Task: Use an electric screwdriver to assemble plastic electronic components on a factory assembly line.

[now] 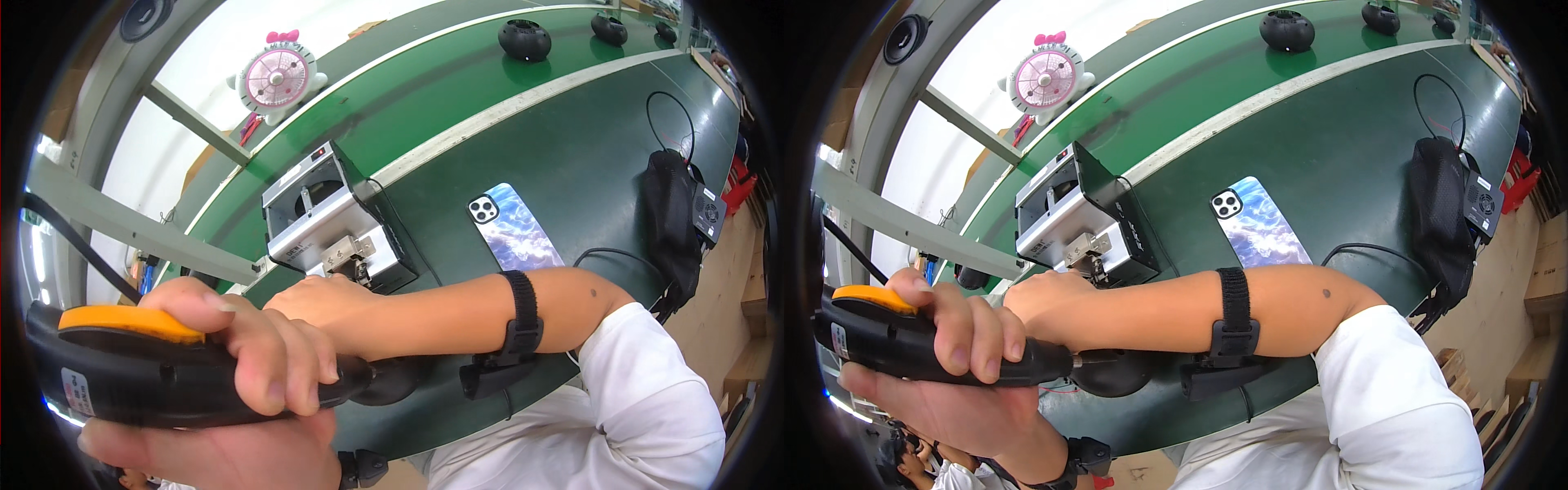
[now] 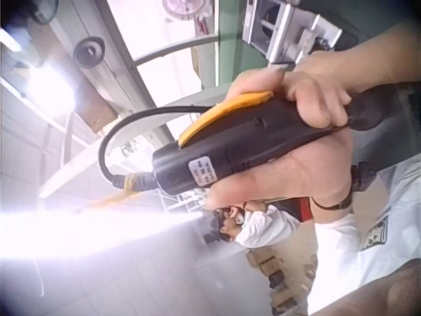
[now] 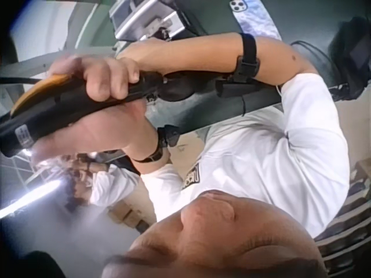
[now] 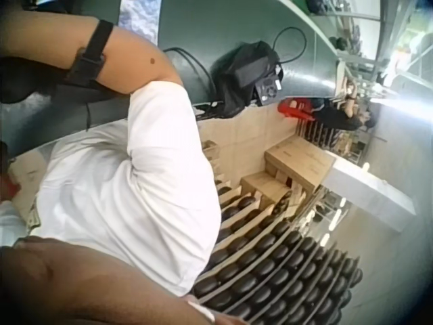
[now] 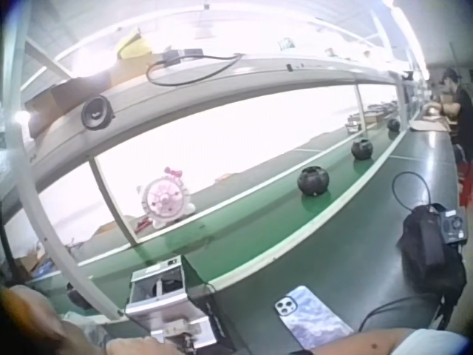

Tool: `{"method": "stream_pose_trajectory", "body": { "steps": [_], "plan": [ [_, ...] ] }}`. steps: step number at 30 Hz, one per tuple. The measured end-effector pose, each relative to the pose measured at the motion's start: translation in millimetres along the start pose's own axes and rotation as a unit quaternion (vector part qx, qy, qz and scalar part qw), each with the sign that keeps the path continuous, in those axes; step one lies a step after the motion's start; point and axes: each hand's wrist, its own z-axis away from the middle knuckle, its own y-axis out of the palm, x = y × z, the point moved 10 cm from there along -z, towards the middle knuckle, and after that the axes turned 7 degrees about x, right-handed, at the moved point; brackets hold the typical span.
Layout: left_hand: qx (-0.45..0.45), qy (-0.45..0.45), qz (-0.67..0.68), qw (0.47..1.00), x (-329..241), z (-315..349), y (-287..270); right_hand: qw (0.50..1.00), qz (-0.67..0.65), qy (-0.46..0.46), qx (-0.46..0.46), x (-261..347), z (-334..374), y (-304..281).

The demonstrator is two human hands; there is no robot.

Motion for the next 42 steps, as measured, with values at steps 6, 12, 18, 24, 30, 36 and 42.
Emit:
{"method": "stream_pose_trajectory", "body": {
  "steps": [6, 12, 18, 24, 30, 36, 42],
  "plan": [
    [-0.015, -0.002, -0.017, 1.000, -6, 3, 2, 0.996, 0.013, -0.081, -0.047, 2, -14, 6],
    [-0.040, -0.005, -0.023, 0.999, 8, 3, -3, 0.997, -0.021, -0.078, 0.005, 2, -2, -4],
    [-0.017, 0.032, -0.029, 0.999, -47, 8, -25, 0.990, -0.112, -0.065, 0.052, 23, 5, 12],
    [-0.072, 0.115, 0.020, 0.990, -86, 32, -100, 0.952, -0.063, -0.297, 0.046, 43, 35, 14],
    [-0.109, 0.145, -0.010, 0.983, -119, 74, -136, 0.944, -0.012, -0.312, 0.107, 77, 42, 53],
    [-0.153, 0.132, 0.094, 0.975, -93, 61, -126, 0.957, 0.107, -0.265, 0.047, 71, 49, 43],
    [-0.217, 0.092, 0.120, 0.964, -78, 58, -144, 0.979, 0.103, -0.175, -0.002, 66, 40, 27]
  ]
}}
